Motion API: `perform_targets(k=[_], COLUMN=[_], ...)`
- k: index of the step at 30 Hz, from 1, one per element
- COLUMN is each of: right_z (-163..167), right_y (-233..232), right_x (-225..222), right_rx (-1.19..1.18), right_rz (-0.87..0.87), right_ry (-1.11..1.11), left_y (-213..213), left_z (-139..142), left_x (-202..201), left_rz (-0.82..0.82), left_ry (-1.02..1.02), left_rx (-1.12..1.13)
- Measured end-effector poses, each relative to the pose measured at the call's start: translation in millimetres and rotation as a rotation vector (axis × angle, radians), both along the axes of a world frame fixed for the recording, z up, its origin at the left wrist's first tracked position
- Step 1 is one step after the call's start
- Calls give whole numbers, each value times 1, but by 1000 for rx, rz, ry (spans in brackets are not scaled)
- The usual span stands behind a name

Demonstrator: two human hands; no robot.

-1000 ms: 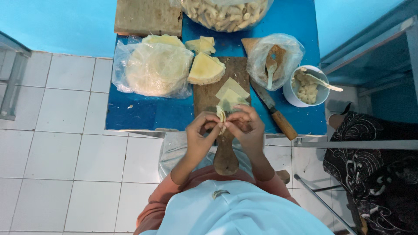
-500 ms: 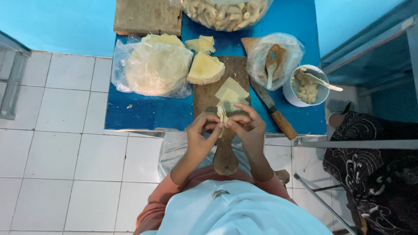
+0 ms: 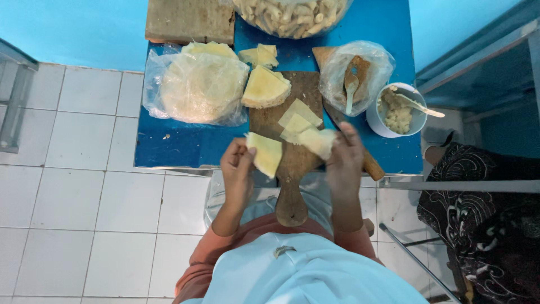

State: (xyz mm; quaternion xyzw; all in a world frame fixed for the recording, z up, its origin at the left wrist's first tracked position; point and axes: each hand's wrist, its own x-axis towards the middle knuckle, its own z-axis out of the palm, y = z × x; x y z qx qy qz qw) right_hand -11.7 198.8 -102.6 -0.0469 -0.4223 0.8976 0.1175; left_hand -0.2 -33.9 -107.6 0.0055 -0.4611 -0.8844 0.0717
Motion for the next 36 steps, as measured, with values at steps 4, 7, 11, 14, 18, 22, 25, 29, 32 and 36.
perform_targets(k=[4, 7, 11, 14, 18, 22, 25, 29, 32, 36], right_z=[6, 24, 40, 43, 42, 42, 42, 41, 37, 22], right_y=[6, 4, -23, -37, -43, -43, -43, -44, -46, -56], right_x=[-10, -17, -6, 6, 12, 11, 11, 15, 27, 31], right_rx=[831, 1438, 1695, 1539, 1544, 1581, 1575, 1510, 1205, 870], right_rz=[-288, -246, 12, -78, -160, -168, -154, -147, -48, 39], right_ry=[288, 678, 595, 686, 664, 650, 635, 624, 462, 330], left_y=[-12, -13, -11, -12, -11, -9, -10, -10, -1, 23], left_z=[6, 9, 9, 7, 4, 2, 1, -2, -5, -10], left_x=[-2, -4, -5, -4, -5, -7, -8, -6, -3, 0], left_rz=[25, 27, 28, 45, 46, 46, 38, 20, -39, -140], left_ry=[-18, -9, 5, 22, 34, 33, 30, -24, -19, 19], left_rx=[26, 55, 33, 20, 21, 4, 10, -65, -165, -113])
